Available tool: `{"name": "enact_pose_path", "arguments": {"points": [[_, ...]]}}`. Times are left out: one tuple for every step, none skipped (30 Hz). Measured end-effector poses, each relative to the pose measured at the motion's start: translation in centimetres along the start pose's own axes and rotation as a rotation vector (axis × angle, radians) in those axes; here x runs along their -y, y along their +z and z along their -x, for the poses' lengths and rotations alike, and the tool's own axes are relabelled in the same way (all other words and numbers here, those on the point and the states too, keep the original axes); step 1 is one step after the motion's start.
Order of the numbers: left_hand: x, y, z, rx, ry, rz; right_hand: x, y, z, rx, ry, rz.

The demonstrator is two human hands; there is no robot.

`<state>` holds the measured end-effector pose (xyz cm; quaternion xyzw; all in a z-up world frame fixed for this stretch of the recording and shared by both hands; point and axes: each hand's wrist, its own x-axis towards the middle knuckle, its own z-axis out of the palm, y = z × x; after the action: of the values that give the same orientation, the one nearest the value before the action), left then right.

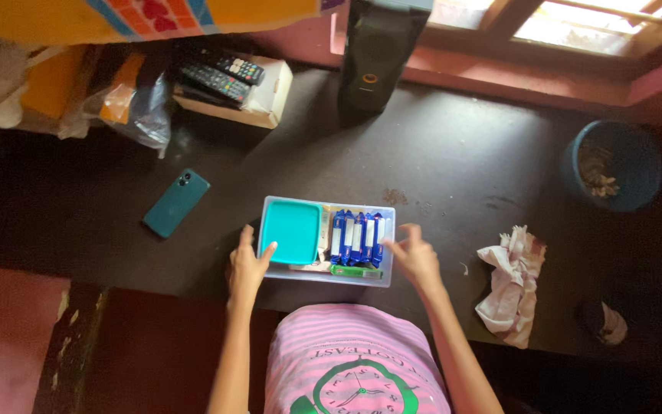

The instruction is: The person organizes small packaged items, including blue and green wrappers, into a clear plastic container with a teal lid. They place items one by one into the container, then wipe the surrounding table surface with a cloth.

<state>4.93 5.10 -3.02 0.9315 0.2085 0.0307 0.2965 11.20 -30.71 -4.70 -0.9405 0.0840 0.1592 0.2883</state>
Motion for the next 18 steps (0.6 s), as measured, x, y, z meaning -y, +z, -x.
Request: {"name": "enact_pose_path", "arguments": {"points": [[0.3, 0.9, -0.4, 0.076, -0.052, -0.007, -1.0, 1.8, -0.1, 0.061, 0.023, -0.021], [0.5, 1.7, -0.6, 0.153, -0.104, -0.015, -2.0, 3.8, -0.5, 0.053, -0.015, -0.021], [0.8, 2.4, -0.6, 0.234, -0.154, -0.024, -2.9, 5.6, -0.8, 0.044, -0.048, -0.022], [1.2, 2.6, -0.7, 0.22, -0.142, -0.059, -4.0, 6.9, -1.1, 0.034, -0.082, -0.021], [1.7, 2.6, -0.8, 0.208, -0.131, -0.091, -5.0, 7.6, -1.2, 0.019, -0.088, -0.034], [1.9, 2.7, -0.8, 0.195, -0.12, -0.123, -5.5, 8.3, -1.3, 0.004, -0.095, -0.046], [2.0, 2.8, -0.5, 0.188, -0.115, -0.127, -5.8, 8.7, -1.3, -0.008, -0.108, -0.059], [2.1, 2.9, -0.2, 0.181, -0.109, -0.131, -6.1, 8.7, -0.9, -0.001, -0.096, -0.079], [2.1, 2.9, -0.1, 0.168, -0.107, -0.135, -6.1, 8.5, -0.5, 0.008, -0.091, -0.1], [2.0, 2.9, 0.3, 0.16, -0.104, -0.126, -6.0, 8.2, -0.2, 0.017, -0.086, -0.121], [1.9, 2.9, 0.9, 0.152, -0.103, -0.116, -5.9, 7.9, 0.3, 0.025, -0.081, -0.133], [1.9, 2.8, 1.5, 0.144, -0.102, -0.107, -5.7, 7.6, 1.0, 0.034, -0.076, -0.145], [1.8, 2.8, 1.8, 0.152, -0.121, -0.115, -5.7, 7.2, 1.4, 0.041, -0.069, -0.156], [1.8, 2.8, 2.1, 0.16, -0.14, -0.124, -5.5, 6.8, 1.6, 0.045, -0.079, -0.163], [1.9, 2.8, 2.4, 0.169, -0.16, -0.133, -5.2, 6.5, 2.0, 0.05, -0.087, -0.17], [2.1, 2.7, 2.7, 0.164, -0.192, -0.132, -4.7, 6.3, 2.3, 0.055, -0.095, -0.177], [2.3, 2.6, 2.8, 0.161, -0.222, -0.129, -4.0, 5.9, 2.7, 0.095, -0.085, -0.195], [2.5, 2.5, 2.6, 0.158, -0.252, -0.126, -3.1, 5.5, 3.1, 0.136, -0.076, -0.214]]}}
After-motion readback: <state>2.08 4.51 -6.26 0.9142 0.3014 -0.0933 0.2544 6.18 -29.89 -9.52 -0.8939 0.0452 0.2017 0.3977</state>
